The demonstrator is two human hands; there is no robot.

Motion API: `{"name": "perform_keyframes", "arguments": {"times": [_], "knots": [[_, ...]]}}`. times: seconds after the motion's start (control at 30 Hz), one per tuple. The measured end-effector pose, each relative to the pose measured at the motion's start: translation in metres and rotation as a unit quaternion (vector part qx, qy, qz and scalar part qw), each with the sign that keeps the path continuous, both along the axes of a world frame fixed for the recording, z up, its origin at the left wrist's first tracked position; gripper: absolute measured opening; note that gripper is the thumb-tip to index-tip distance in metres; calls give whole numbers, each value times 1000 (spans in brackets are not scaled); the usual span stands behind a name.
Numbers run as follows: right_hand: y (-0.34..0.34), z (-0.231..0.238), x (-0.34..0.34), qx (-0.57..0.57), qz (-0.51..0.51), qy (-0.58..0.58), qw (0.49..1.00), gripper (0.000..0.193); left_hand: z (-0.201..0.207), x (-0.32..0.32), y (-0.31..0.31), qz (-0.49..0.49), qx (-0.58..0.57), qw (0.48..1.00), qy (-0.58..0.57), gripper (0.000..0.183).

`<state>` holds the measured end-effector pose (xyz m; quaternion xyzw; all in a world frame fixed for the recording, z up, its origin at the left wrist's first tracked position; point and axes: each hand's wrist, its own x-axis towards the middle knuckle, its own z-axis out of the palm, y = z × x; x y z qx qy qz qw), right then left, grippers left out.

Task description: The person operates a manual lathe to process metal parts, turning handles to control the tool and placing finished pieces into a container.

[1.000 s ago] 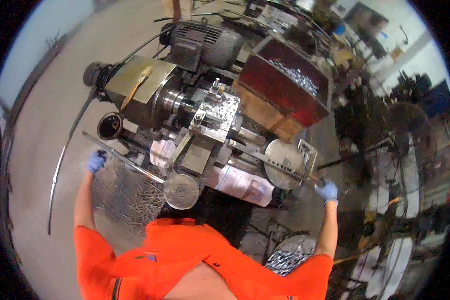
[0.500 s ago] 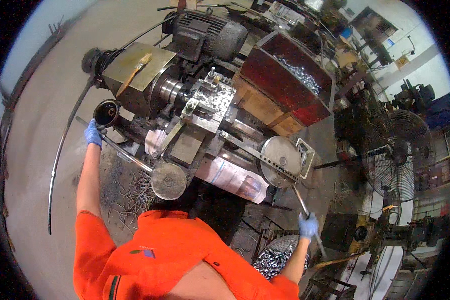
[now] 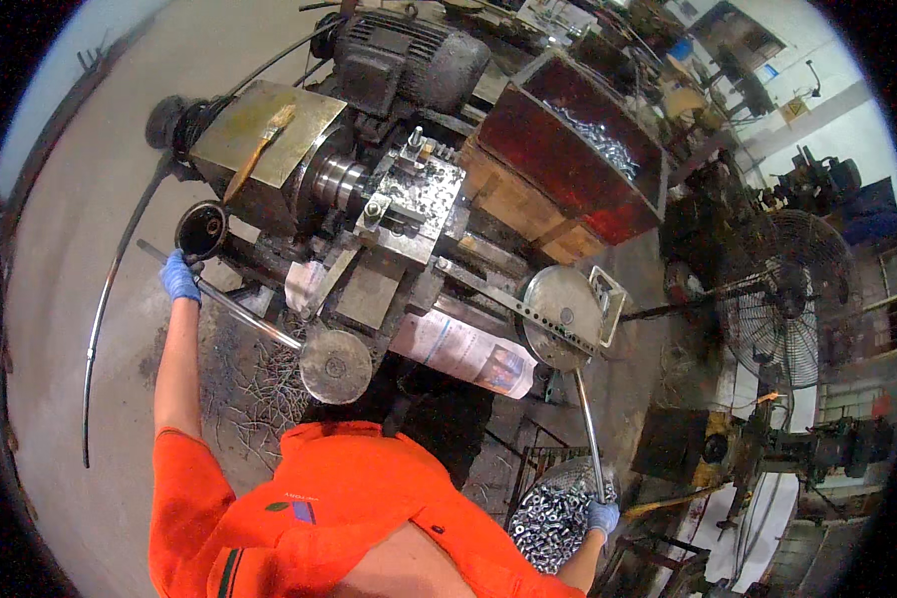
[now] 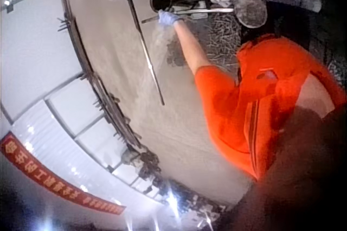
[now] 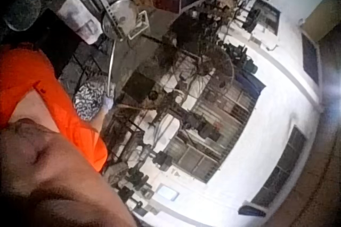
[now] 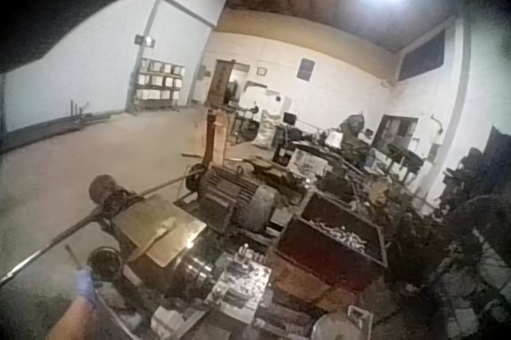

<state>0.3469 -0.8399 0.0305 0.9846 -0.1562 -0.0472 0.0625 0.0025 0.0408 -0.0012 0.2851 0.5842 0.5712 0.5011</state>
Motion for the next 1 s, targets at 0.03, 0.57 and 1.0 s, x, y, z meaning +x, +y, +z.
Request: {"name": "perform_keyframes", "arguments": {"times": [0.03,0.57,1.0], "knots": [[1,0,0,2,-1,4,1000,40,-1,-1,2,1,-1,1000,-1,17],[13,3,-9,30,-30,-4,999,40,-1,-2,-1,-16,-10,999,-32,20],[11,3,-15,35,-43,-13,998,43,-2,-3,1,-27,-12,997,-77,21]]}}
